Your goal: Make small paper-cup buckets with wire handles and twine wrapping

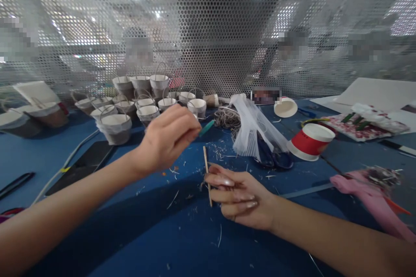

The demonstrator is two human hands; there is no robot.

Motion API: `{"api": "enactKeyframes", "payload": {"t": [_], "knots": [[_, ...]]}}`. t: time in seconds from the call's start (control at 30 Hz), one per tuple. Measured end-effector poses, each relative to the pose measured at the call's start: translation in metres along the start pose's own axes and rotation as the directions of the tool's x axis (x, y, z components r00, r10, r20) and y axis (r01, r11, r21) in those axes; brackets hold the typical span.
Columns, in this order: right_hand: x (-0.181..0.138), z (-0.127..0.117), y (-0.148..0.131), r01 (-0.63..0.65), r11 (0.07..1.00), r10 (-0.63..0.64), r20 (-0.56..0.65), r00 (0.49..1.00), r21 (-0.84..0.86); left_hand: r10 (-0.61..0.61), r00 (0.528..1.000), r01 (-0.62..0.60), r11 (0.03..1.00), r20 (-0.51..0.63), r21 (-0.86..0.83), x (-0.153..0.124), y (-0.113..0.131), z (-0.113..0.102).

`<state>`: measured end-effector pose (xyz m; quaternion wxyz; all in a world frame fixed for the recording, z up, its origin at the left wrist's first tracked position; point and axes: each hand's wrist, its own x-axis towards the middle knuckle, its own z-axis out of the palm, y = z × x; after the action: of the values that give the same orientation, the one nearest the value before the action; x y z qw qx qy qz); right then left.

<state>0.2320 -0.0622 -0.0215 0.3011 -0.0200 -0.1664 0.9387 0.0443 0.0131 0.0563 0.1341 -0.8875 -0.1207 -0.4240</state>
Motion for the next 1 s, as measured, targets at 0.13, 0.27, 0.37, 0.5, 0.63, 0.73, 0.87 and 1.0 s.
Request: {"api": "enactKeyframes", "payload": {"t": [0.13, 0.27, 0.37, 0.5, 0.63, 0.73, 0.87, 1.0], "knots": [[0.001, 0.001, -0.005, 0.064, 0.998, -0.065, -0.067, 0.996, -0.019, -0.230, 0.959, 0.218, 0.972, 0.164, 0.088, 0.014, 0.001, -0.019], [0.002, 0.006, -0.008, 0.142, 0.946, -0.175, -0.091, 0.980, -0.291, -0.338, 0.912, 0.313, 0.939, 0.233, 0.141, 0.017, 0.013, -0.026], [0.001, 0.013, -0.009, 0.200, 0.832, -0.286, -0.091, 0.954, -0.518, -0.405, 0.878, 0.381, 0.914, 0.254, 0.140, 0.013, 0.021, -0.027], [-0.004, 0.025, -0.011, 0.287, 0.629, -0.457, -0.045, 0.888, -0.722, -0.232, 0.887, 0.217, 0.973, 0.399, 0.084, -0.001, 0.018, -0.024], [-0.010, 0.033, -0.004, 0.314, 0.471, -0.537, 0.015, 0.844, -0.825, -0.031, 0.797, 0.189, 0.961, 0.603, -0.200, -0.005, 0.021, -0.013], [-0.011, 0.034, 0.005, 0.289, 0.416, -0.568, 0.002, 0.823, -0.862, 0.042, 0.695, 0.395, 0.812, 0.717, -0.431, 0.002, 0.033, -0.003], [-0.007, 0.037, 0.011, 0.181, 0.446, -0.525, -0.092, 0.846, -0.877, 0.065, 0.636, 0.522, 0.698, 0.769, -0.491, 0.004, 0.042, 0.006], [-0.008, 0.044, 0.017, 0.176, 0.444, -0.557, -0.117, 0.822, -0.879, 0.042, 0.566, 0.643, 0.602, 0.823, -0.473, 0.004, 0.040, 0.008]]}}
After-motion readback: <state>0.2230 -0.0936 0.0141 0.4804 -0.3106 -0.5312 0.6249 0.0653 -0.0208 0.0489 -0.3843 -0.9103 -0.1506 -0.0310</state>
